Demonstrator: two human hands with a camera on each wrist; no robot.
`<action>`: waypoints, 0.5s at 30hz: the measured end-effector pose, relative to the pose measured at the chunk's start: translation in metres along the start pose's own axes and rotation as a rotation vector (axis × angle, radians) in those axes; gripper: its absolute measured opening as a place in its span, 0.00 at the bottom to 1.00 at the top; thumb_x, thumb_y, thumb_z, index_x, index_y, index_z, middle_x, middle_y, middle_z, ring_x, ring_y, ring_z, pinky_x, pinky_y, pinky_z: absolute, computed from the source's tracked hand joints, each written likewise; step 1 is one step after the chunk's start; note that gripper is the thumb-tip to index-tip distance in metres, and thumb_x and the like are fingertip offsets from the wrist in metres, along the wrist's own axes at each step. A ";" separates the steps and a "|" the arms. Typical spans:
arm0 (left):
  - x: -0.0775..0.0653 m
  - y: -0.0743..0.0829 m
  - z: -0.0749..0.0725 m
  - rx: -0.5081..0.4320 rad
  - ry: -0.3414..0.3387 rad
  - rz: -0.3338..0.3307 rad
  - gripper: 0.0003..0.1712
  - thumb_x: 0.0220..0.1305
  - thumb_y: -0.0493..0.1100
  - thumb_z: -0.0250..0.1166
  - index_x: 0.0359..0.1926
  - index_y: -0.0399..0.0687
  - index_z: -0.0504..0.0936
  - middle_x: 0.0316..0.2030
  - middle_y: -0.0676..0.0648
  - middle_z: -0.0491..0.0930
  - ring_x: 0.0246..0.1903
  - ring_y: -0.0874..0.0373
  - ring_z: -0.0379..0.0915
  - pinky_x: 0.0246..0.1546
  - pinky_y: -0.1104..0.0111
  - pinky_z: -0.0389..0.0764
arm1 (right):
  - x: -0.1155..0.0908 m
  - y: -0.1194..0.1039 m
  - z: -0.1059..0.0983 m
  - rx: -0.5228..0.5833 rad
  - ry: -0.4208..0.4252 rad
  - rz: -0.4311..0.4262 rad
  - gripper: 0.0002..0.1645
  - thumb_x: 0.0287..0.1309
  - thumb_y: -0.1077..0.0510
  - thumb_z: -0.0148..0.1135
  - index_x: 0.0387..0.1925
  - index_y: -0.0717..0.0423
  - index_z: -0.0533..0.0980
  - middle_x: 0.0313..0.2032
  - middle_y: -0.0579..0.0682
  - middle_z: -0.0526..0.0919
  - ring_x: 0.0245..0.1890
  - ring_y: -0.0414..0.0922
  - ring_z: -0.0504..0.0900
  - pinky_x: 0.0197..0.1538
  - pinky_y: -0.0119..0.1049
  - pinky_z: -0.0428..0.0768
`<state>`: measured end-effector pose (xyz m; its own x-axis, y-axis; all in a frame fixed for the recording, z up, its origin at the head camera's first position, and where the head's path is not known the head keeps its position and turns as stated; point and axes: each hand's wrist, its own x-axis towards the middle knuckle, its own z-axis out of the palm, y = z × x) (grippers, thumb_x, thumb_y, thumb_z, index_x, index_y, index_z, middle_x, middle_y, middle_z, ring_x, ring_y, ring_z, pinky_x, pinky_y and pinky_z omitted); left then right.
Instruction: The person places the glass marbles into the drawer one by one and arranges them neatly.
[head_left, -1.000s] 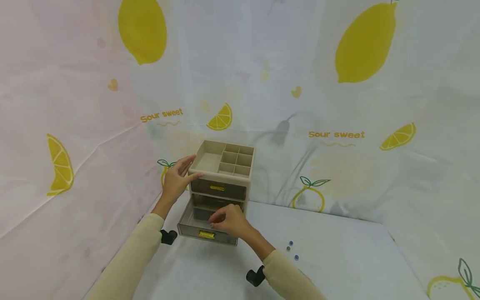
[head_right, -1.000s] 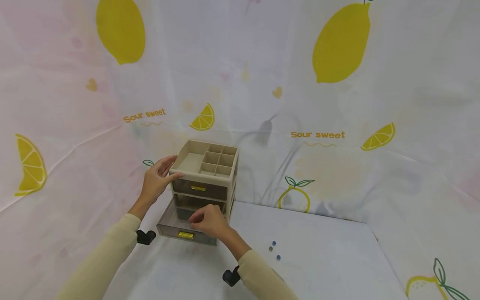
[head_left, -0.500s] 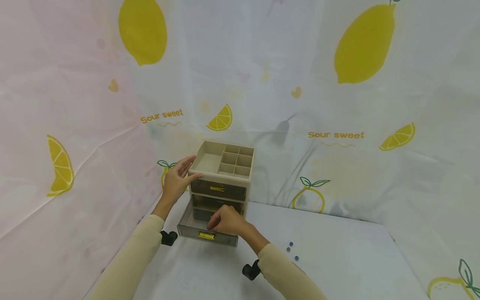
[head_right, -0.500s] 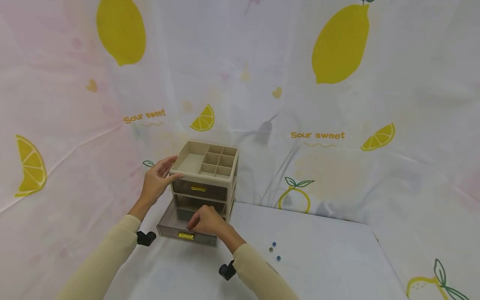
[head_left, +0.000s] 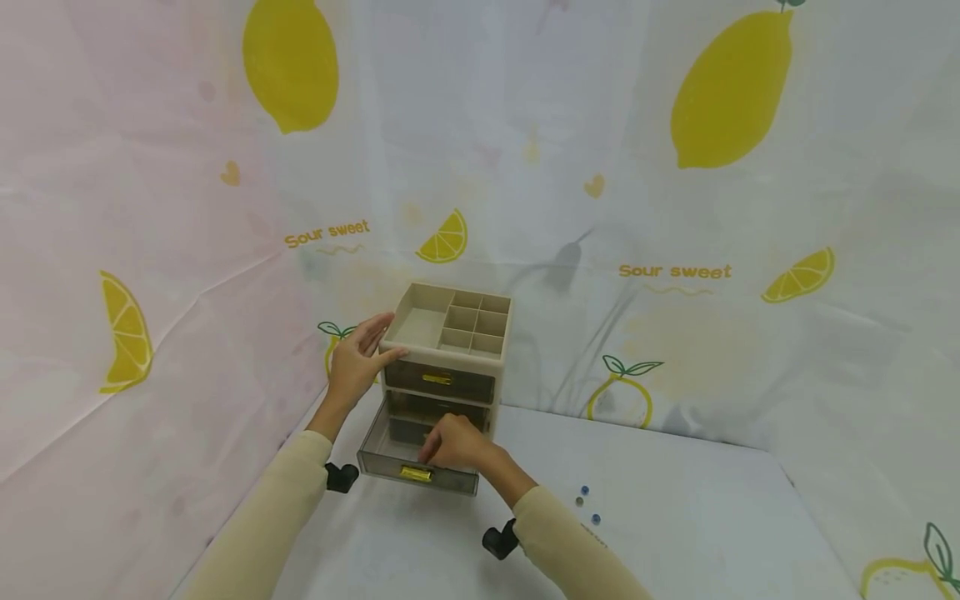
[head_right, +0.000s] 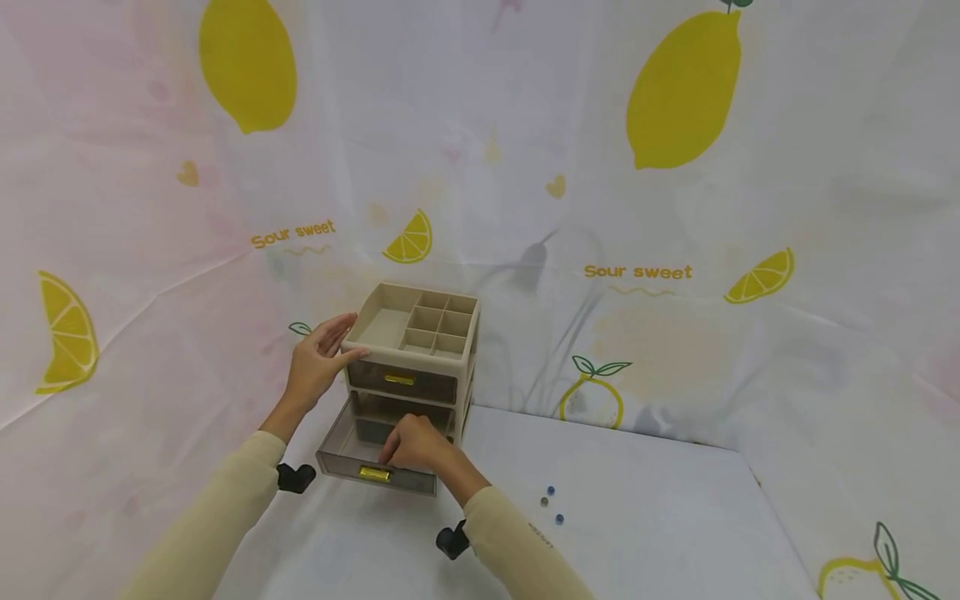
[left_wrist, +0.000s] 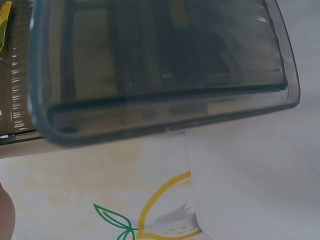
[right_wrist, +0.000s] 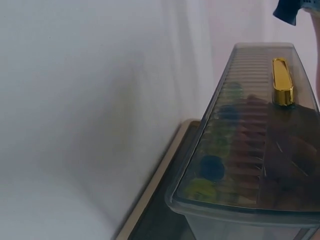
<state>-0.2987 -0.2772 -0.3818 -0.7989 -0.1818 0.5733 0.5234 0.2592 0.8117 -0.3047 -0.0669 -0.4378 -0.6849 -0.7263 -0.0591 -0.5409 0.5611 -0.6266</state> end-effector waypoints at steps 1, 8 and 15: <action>0.000 0.000 0.000 0.002 -0.001 -0.002 0.38 0.52 0.31 0.74 0.64 0.31 0.71 0.63 0.36 0.70 0.66 0.47 0.63 0.65 0.69 0.67 | 0.000 0.000 0.000 -0.001 -0.003 -0.001 0.10 0.49 0.66 0.73 0.23 0.46 0.88 0.28 0.37 0.87 0.46 0.36 0.82 0.42 0.27 0.83; -0.001 -0.001 0.000 -0.006 0.004 -0.006 0.38 0.52 0.31 0.74 0.64 0.31 0.70 0.63 0.36 0.71 0.66 0.48 0.63 0.66 0.69 0.67 | 0.000 0.000 0.002 0.005 -0.018 -0.011 0.09 0.49 0.67 0.72 0.25 0.48 0.88 0.27 0.40 0.87 0.45 0.36 0.82 0.44 0.28 0.83; -0.001 0.000 0.000 -0.004 0.006 -0.005 0.38 0.53 0.31 0.74 0.65 0.32 0.70 0.63 0.37 0.71 0.66 0.48 0.63 0.66 0.70 0.67 | 0.000 0.001 0.003 -0.028 0.013 -0.065 0.08 0.50 0.65 0.73 0.25 0.47 0.88 0.27 0.40 0.87 0.45 0.35 0.82 0.45 0.26 0.82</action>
<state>-0.2978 -0.2766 -0.3825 -0.7998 -0.1892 0.5697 0.5203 0.2549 0.8151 -0.3040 -0.0678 -0.4411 -0.6540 -0.7564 -0.0092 -0.5976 0.5241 -0.6068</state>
